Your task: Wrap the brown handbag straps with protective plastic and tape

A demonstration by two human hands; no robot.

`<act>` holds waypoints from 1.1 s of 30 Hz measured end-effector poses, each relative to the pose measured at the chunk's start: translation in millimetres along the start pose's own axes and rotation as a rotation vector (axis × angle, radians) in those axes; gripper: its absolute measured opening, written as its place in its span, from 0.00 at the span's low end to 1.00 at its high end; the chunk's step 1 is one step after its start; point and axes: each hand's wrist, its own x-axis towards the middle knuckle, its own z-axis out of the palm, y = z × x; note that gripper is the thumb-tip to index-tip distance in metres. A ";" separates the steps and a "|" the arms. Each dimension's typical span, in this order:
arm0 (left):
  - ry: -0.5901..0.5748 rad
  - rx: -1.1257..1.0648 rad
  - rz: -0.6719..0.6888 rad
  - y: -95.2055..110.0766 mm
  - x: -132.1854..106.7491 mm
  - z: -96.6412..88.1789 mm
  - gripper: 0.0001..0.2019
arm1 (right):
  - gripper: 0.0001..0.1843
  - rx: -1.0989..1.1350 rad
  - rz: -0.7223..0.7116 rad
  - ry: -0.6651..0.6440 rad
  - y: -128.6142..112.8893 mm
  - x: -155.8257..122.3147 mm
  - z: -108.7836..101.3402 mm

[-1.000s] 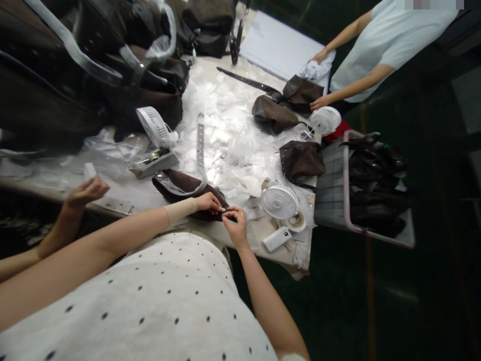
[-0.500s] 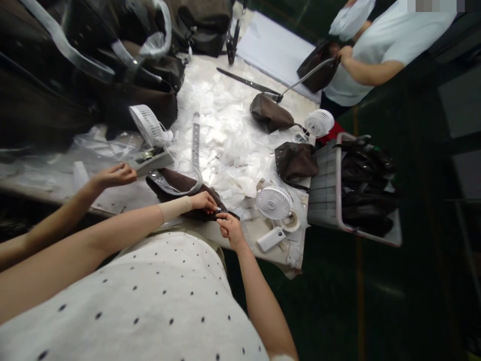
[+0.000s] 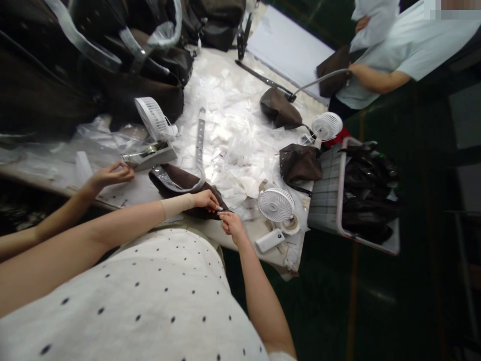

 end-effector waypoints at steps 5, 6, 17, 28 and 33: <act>-0.040 0.024 0.036 -10.8 -4.0 -14.7 0.05 | 0.16 -0.013 -0.003 0.011 -2.7 3.9 2.8; -0.047 0.030 0.039 -11.1 -4.1 -14.9 0.05 | 0.16 -0.015 -0.003 0.015 -3.2 4.3 3.1; -0.053 0.050 0.040 -22.1 4.6 -14.5 0.07 | 0.18 -0.012 -0.015 0.040 -5.7 9.7 0.7; -0.070 0.055 0.095 -22.4 5.5 -15.8 0.05 | 0.19 -0.010 -0.013 0.054 -5.3 14.2 -0.7; -0.059 0.063 0.078 -21.8 4.9 -15.6 0.04 | 0.19 -0.052 -0.074 0.101 -8.5 14.4 2.1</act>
